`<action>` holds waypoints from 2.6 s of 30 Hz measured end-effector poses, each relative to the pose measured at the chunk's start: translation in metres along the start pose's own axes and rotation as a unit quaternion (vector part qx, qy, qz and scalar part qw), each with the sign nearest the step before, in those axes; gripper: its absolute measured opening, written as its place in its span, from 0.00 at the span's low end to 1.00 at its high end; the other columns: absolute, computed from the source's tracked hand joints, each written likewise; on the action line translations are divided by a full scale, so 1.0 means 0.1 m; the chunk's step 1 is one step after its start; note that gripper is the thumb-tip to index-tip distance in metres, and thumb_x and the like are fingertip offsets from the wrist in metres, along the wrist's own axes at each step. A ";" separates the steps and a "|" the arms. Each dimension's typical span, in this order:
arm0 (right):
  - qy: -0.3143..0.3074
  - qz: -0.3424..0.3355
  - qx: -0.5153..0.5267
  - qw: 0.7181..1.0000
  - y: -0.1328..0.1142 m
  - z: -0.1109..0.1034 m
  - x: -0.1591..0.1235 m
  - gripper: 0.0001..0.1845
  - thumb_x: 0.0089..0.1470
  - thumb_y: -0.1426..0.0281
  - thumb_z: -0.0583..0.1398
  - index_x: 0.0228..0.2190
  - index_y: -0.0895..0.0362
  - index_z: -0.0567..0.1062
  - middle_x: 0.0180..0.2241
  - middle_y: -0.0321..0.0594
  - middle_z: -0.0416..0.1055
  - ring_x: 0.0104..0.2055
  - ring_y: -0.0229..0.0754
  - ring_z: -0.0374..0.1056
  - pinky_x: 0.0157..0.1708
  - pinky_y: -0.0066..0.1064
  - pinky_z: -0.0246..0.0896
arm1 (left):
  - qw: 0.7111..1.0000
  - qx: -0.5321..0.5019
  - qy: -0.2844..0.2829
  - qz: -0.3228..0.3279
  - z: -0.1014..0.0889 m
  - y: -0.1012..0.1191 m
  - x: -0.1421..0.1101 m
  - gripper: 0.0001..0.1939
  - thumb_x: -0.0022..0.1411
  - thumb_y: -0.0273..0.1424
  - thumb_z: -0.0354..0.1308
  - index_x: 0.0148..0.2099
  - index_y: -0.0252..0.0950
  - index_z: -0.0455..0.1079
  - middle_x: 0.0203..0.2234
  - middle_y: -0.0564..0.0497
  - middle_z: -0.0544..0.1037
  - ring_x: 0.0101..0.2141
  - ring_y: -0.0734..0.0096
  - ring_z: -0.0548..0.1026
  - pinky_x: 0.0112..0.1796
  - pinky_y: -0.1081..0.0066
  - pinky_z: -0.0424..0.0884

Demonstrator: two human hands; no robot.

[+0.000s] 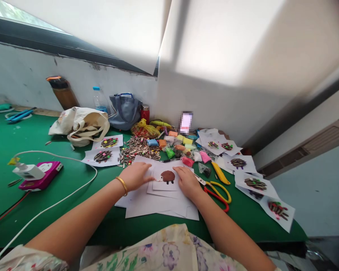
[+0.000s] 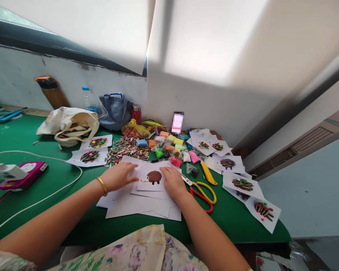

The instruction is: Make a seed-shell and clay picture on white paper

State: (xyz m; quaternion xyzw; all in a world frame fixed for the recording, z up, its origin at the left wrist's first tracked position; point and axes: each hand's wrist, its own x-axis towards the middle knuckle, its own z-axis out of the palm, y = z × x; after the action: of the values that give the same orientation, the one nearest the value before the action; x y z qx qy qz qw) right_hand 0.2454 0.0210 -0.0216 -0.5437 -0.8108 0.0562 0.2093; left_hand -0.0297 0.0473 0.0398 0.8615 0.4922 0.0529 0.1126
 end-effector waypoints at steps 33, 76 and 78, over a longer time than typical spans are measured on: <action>0.025 -0.008 0.006 1.000 0.00 0.00 0.00 0.32 0.47 0.82 0.51 0.55 0.56 0.69 0.53 0.44 0.68 0.57 0.46 0.60 0.60 0.42 0.53 | 0.991 -0.054 0.103 -0.068 -0.08 -0.58 1.25 0.13 0.66 0.37 0.49 0.43 0.37 0.72 0.43 0.42 0.72 0.47 0.56 0.71 0.49 0.63 0.61; 0.044 -0.053 0.181 0.981 -0.90 -0.18 0.75 0.07 0.57 0.67 0.61 0.38 0.56 0.75 0.36 0.38 0.74 0.39 0.40 0.67 0.41 0.32 0.61 | 0.222 -0.950 0.076 -0.207 0.09 0.10 0.34 0.10 0.66 0.28 0.50 0.31 0.33 0.64 0.22 0.52 0.66 0.21 0.78 0.67 0.18 0.81 0.67; 0.022 -0.045 0.218 0.975 -0.94 -0.14 0.86 0.05 0.55 0.68 0.63 0.33 0.56 0.75 0.33 0.37 0.73 0.37 0.39 0.66 0.39 0.30 0.60 | 0.232 -0.943 0.087 -0.223 0.12 0.12 0.36 0.10 0.65 0.28 0.51 0.30 0.33 0.65 0.21 0.52 0.67 0.20 0.77 0.68 0.17 0.79 0.67</action>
State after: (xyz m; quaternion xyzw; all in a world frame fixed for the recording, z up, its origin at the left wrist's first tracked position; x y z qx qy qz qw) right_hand 0.1429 0.0591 0.0447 -0.4490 -0.7978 0.2103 0.3431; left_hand 0.0011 0.0702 0.0309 -0.0205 0.2668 0.5262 0.8072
